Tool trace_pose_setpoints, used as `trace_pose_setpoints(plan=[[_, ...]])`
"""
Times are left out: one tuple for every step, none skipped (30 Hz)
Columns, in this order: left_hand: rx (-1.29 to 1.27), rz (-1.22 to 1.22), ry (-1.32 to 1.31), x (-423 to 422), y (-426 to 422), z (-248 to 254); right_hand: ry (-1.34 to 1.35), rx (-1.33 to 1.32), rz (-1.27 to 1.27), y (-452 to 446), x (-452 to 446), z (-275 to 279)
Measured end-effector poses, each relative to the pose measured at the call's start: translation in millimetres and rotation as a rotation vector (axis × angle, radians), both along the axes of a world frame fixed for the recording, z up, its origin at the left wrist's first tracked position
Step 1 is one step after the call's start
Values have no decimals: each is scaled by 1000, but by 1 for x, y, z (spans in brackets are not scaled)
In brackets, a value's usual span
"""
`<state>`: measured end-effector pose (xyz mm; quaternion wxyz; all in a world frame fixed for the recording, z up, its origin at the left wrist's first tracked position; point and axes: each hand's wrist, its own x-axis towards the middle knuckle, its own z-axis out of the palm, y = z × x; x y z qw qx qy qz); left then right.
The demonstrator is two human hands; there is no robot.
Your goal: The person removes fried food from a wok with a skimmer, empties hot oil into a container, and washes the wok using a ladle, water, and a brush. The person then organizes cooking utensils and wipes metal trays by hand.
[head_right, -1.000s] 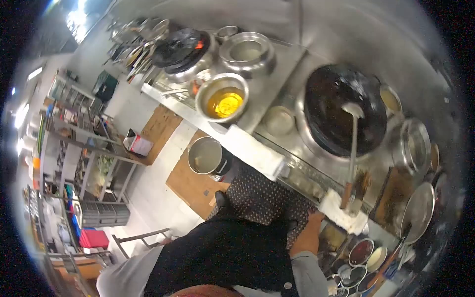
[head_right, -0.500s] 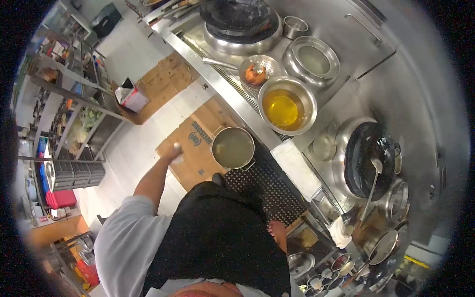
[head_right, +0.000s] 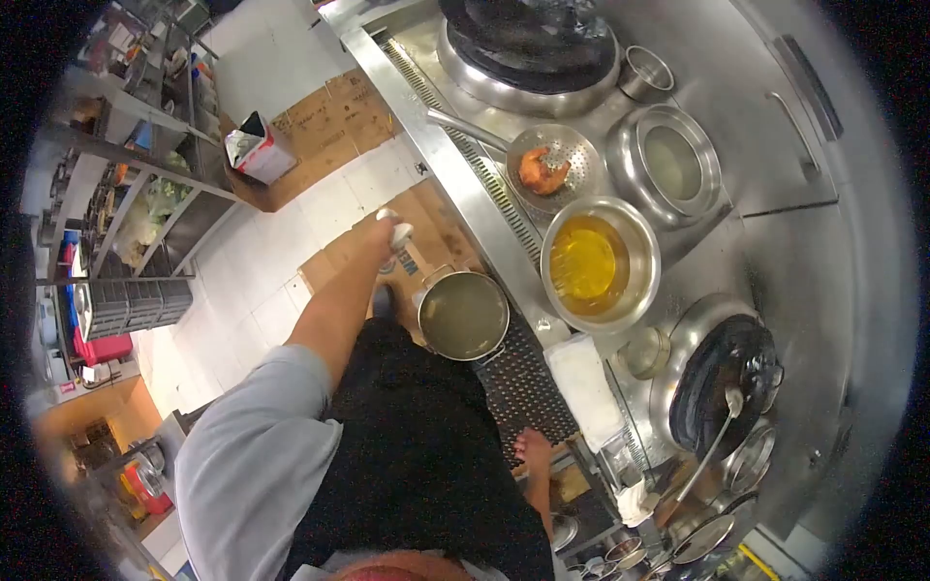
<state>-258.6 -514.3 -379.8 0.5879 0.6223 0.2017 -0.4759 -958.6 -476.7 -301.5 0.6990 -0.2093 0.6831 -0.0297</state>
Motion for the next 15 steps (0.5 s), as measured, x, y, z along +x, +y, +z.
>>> trace_pose_setpoints(plan=[[-60,23,72,17,-6,-18,-204,36,-83,10,-9,-5],[-98,43,82,31,-15,-25,-211,-164,222,13,2,20],[-97,33,93,45,-28,-27,-215,-363,522,20,7,34],[-102,125,116,55,-44,-28,-196,-361,508,31,20,36],[-105,218,140,66,-60,-26,-42,-286,320,51,21,34],[-106,204,151,77,-74,-16,111,-211,134,74,17,32],[-102,195,173,89,-86,-37,265,-134,-52,98,11,33],[-261,208,302,104,-99,-64,415,-62,-236,118,8,34],[-421,227,426,121,-111,-83,461,-31,-230,132,10,34],[-360,323,471,127,-127,-77,459,-18,-118,151,9,27],[-354,331,491,128,-129,-92,449,-20,37,165,13,21],[-348,259,497,129,-128,-113,421,-42,231,171,20,10],[-349,187,495,135,-132,-122,389,-93,434,177,23,-7],[-318,201,473,134,-134,-120,354,-166,630,178,18,-30],[-284,215,453,128,-132,-115,312,-255,802,171,31,-41]])
